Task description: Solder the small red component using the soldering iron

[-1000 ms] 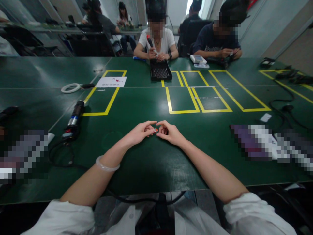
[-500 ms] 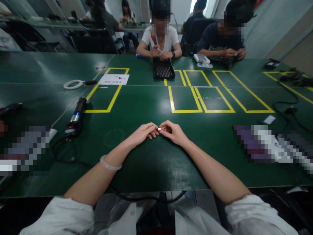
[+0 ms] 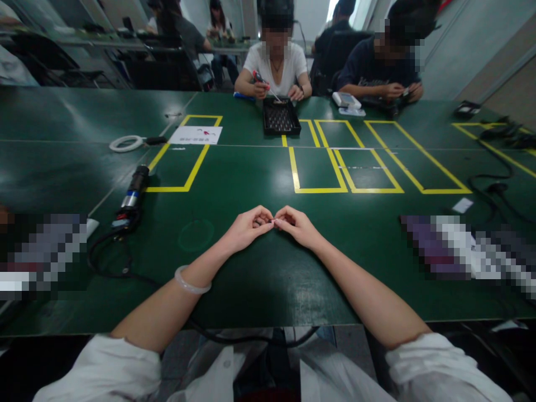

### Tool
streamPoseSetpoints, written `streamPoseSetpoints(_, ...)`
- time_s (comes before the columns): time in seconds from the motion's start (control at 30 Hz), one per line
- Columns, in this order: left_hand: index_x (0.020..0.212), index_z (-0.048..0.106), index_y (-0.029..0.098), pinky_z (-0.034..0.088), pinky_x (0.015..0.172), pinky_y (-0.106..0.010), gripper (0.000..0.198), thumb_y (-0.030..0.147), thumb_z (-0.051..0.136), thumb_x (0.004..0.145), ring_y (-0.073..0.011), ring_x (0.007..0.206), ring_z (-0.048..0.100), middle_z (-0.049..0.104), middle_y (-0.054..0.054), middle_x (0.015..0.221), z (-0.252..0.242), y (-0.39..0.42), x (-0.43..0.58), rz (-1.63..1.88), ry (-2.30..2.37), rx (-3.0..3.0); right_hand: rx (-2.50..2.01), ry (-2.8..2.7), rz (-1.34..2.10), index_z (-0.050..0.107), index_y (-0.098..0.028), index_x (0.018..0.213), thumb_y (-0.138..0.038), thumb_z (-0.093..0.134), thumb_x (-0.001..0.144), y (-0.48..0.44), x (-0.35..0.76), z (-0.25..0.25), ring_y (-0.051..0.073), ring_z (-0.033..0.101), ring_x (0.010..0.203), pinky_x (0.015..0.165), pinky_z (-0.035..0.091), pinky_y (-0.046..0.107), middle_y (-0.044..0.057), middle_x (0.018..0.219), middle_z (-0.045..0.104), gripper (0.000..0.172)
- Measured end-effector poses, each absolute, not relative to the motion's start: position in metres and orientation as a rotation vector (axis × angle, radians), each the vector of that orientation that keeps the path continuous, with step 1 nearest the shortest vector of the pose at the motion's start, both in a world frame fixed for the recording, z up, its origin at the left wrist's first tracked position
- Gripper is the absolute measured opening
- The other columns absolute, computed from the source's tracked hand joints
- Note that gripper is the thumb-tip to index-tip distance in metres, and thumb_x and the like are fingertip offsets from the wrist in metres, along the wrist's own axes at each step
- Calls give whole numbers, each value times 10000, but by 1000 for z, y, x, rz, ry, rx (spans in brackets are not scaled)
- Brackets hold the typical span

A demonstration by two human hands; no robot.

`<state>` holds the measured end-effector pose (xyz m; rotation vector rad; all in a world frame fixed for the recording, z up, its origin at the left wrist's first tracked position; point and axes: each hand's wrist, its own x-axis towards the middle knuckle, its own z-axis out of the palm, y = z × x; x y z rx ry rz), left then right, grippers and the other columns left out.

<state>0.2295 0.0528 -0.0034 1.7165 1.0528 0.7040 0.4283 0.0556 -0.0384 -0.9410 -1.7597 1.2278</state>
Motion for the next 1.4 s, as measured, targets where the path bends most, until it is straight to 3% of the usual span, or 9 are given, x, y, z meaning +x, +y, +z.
streamPoseSetpoints(0.77,935,570,164,477,730,-282,232,345,638,807,-139,783,595,626,-38,889,-10,56,227,732,1065,1785,-933,-1810,1067,617,-172,947,-294,657,816,55,429,-32,125,563,698,639,452,257,23,832,629,183)
streamPoseSetpoints(1.03,1093,553,162,492,845,-340,374,421,595,827,-184,945,617,641,-90,1100,14,68,200,669,1223,1859,-1019,-1731,1230,606,-162,966,-329,671,795,62,434,-42,91,464,591,575,390,229,-26,715,555,248)
streamPoseSetpoints(1.23,1263,510,171,443,983,-397,547,522,528,843,-252,1154,557,580,-111,1293,32,79,113,603,1711,2041,-1019,-1723,1258,607,-151,962,-293,660,792,61,432,-40,94,456,596,579,376,233,-26,708,539,228)
streamPoseSetpoints(1.4,1320,408,56,405,1008,-425,699,532,539,825,-320,1237,457,465,-203,1392,15,74,11,183,2473,2118,-1020,-1744,1241,614,-143,956,-285,657,792,61,431,-38,94,462,608,595,382,235,-22,713,546,221)
